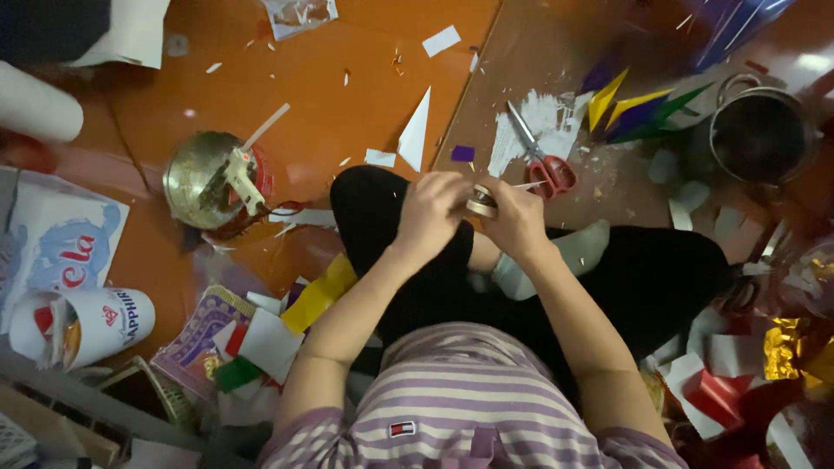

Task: Folding and cutting paper to create decorative items.

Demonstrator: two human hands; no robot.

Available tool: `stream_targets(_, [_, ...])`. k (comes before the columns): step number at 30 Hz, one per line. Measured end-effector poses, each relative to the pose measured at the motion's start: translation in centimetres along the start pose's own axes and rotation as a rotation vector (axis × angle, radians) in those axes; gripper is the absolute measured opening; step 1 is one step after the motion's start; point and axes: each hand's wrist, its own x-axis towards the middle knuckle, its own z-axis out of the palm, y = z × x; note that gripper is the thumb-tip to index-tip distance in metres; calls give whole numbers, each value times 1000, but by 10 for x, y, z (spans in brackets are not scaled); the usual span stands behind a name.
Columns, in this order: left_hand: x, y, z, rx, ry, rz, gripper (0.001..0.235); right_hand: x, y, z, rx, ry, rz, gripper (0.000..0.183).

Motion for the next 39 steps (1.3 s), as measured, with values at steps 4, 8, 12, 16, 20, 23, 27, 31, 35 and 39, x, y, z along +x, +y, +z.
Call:
stream_targets(4, [-5,-14,39,149,51,133,15,-3,21,23,-37,18,18,59])
stream_targets(8, [4,-34,53,241,34,164,18,-3,75,14,-79,9,67,58])
stream_targets(12, [15,-63,72,186,-61,96,12,-5,140,-22,-144,-13,258,38])
stream_targets(16, [37,-82,137,216,-123,-112,12,7,175,-72,55,300,514,33])
stream_targets(20, [109,-23,182,27,-188,-149,13,11,186,-81,267,401,582,67])
stream_targets(23, [157,-4,181,-357,-348,-314,41,23,160,-96,292,361,704,74])
stream_targets(27, [155,-96,172,-190,-55,-502,42,10,184,-87,352,276,616,39])
stream_targets(31, [108,-268,157,531,-217,-875,62,-13,225,-54,519,284,593,18])
stream_targets(35, [89,-321,162,457,-291,-925,67,-24,257,-2,651,150,816,35])
stream_targets(39, [117,-275,150,122,-156,-608,17,20,147,-18,251,-43,566,9])
